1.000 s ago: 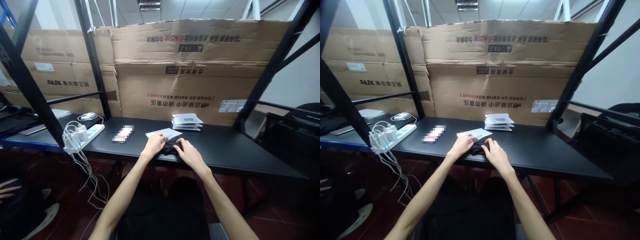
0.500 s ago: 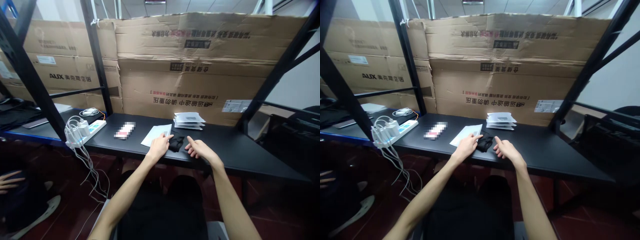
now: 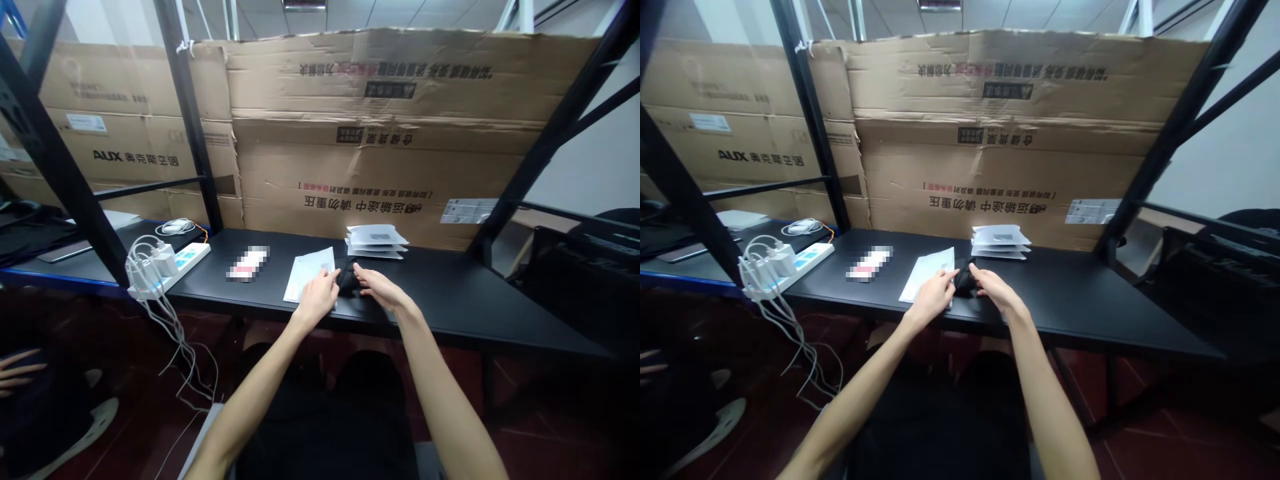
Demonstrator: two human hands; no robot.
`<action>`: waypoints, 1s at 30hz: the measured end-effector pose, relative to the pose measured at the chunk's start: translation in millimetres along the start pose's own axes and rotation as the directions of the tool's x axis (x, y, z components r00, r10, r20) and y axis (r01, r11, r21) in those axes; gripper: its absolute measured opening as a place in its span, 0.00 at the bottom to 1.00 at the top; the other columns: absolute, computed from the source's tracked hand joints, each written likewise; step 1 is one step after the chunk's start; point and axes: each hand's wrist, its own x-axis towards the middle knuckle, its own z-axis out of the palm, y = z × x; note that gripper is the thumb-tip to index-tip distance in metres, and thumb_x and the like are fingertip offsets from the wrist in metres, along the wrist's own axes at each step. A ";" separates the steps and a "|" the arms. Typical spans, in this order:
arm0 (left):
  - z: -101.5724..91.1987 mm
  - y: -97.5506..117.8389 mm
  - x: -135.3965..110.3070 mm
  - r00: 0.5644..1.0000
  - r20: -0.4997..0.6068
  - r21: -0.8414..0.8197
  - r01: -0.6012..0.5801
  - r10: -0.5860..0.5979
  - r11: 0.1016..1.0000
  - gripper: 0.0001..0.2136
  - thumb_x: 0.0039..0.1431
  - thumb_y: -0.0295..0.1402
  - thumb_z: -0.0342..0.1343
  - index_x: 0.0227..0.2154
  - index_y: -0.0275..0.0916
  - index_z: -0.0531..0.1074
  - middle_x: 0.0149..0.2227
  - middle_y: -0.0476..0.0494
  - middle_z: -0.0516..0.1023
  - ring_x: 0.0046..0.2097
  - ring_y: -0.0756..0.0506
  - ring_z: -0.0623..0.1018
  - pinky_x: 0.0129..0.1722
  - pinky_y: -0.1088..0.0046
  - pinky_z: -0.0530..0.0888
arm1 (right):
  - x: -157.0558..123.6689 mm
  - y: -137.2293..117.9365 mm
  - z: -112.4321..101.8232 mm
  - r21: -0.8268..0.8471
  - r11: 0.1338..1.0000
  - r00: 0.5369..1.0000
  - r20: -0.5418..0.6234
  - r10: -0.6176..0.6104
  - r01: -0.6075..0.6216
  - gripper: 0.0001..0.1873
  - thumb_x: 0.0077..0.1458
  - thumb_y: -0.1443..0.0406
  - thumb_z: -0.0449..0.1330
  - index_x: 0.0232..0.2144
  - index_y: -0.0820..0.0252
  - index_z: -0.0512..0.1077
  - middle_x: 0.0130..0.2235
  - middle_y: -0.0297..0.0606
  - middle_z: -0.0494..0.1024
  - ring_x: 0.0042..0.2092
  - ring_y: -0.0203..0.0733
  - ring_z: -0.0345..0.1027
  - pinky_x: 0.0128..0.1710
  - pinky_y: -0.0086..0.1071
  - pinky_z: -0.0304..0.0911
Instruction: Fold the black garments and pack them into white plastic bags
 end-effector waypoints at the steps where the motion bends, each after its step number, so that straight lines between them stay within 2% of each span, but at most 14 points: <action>1: 1.2 -1.9 0.3 1.000 -0.008 -0.008 0.000 0.000 1.000 0.23 0.74 0.28 0.52 0.67 0.44 0.76 0.51 0.36 0.83 0.42 0.42 0.84 0.45 0.70 0.79 | 1.6 -0.6 3.0 0.054 0.999 0.999 0.050 -0.008 0.006 0.18 0.68 0.51 0.68 0.37 0.58 0.84 0.42 0.43 0.87 0.45 0.42 0.78 0.38 0.26 0.72; 4: 2.3 -6.8 1.5 1.000 -0.004 -0.011 -0.003 0.003 1.000 0.23 0.74 0.28 0.53 0.67 0.47 0.77 0.49 0.39 0.82 0.40 0.43 0.83 0.44 0.70 0.79 | 9.7 -1.5 12.0 0.221 0.974 0.990 0.138 0.009 -0.039 0.16 0.69 0.54 0.67 0.36 0.60 0.82 0.38 0.45 0.87 0.42 0.44 0.80 0.44 0.33 0.76; 8: -8.7 -18.2 9.4 0.998 0.040 -0.014 -0.039 0.040 0.999 0.21 0.74 0.28 0.51 0.61 0.50 0.82 0.48 0.40 0.79 0.41 0.44 0.82 0.46 0.70 0.79 | 27.1 0.1 17.4 0.376 0.915 0.989 0.090 0.120 -0.145 0.10 0.69 0.59 0.65 0.41 0.61 0.80 0.35 0.45 0.86 0.35 0.46 0.81 0.39 0.38 0.79; 11: -26.1 -32.5 19.6 0.995 0.060 -0.015 -0.082 0.082 0.997 0.21 0.74 0.27 0.49 0.55 0.50 0.86 0.48 0.41 0.77 0.42 0.44 0.81 0.49 0.68 0.80 | 37.0 -1.3 16.8 0.476 0.863 0.984 0.033 0.175 -0.169 0.07 0.68 0.62 0.65 0.46 0.58 0.79 0.40 0.42 0.87 0.35 0.44 0.82 0.36 0.36 0.79; 13: -37.6 -42.1 24.7 0.991 0.055 -0.014 -0.123 0.124 0.992 0.21 0.74 0.26 0.49 0.53 0.50 0.87 0.48 0.42 0.78 0.42 0.45 0.81 0.50 0.68 0.80 | 38.8 -4.0 15.8 0.509 0.844 0.984 0.031 0.177 -0.168 0.08 0.69 0.64 0.63 0.48 0.57 0.78 0.44 0.41 0.88 0.39 0.44 0.83 0.38 0.37 0.80; 17: -48.8 -53.5 24.6 0.984 -0.018 0.014 -0.180 0.180 0.984 0.21 0.76 0.27 0.50 0.64 0.50 0.79 0.52 0.43 0.79 0.45 0.45 0.82 0.48 0.71 0.78 | 32.6 -9.2 12.1 0.627 0.749 0.977 0.106 0.187 -0.212 0.12 0.69 0.65 0.60 0.52 0.55 0.77 0.46 0.41 0.87 0.46 0.48 0.84 0.45 0.43 0.82; 20: -47.5 -53.3 20.4 0.989 -0.110 0.052 -0.088 0.094 0.995 0.25 0.76 0.29 0.52 0.72 0.49 0.69 0.50 0.43 0.80 0.45 0.45 0.82 0.44 0.74 0.77 | 25.9 -11.3 7.4 0.707 0.664 0.969 0.152 0.194 -0.243 0.15 0.71 0.63 0.56 0.56 0.56 0.74 0.49 0.46 0.86 0.52 0.51 0.83 0.49 0.48 0.81; 22: -45.5 -50.8 18.7 0.988 -0.150 0.076 -0.014 0.026 0.997 0.24 0.77 0.30 0.53 0.71 0.49 0.69 0.50 0.44 0.80 0.44 0.46 0.82 0.42 0.75 0.76 | 23.1 -12.0 4.7 0.728 0.640 0.968 0.161 0.191 -0.248 0.17 0.72 0.59 0.56 0.57 0.57 0.72 0.50 0.49 0.85 0.53 0.52 0.83 0.50 0.49 0.81; 24: -44.2 -48.2 18.2 0.987 -0.159 0.099 0.027 -0.011 0.995 0.19 0.76 0.30 0.54 0.65 0.49 0.76 0.51 0.44 0.80 0.44 0.46 0.82 0.42 0.75 0.75 | 22.2 -12.1 3.4 0.730 0.630 0.963 0.169 0.210 -0.265 0.19 0.72 0.53 0.58 0.57 0.57 0.72 0.48 0.48 0.86 0.50 0.51 0.83 0.47 0.47 0.81; 26: -43.4 -46.5 18.4 0.986 -0.159 0.099 0.055 -0.039 0.994 0.15 0.76 0.29 0.55 0.56 0.48 0.82 0.52 0.44 0.80 0.44 0.47 0.83 0.40 0.75 0.74 | 22.7 -11.5 3.5 0.703 0.657 0.960 0.154 0.235 -0.274 0.17 0.72 0.51 0.60 0.53 0.55 0.73 0.42 0.43 0.86 0.44 0.48 0.83 0.42 0.41 0.81; 30: -40.7 -47.7 19.4 0.970 -0.232 0.025 0.085 -0.077 0.996 0.12 0.73 0.28 0.58 0.51 0.47 0.84 0.50 0.44 0.80 0.42 0.46 0.82 0.37 0.74 0.73 | 24.5 -8.3 4.3 0.616 0.747 0.966 0.099 0.240 -0.249 0.04 0.69 0.61 0.64 0.44 0.53 0.75 0.34 0.34 0.84 0.36 0.41 0.80 0.38 0.33 0.77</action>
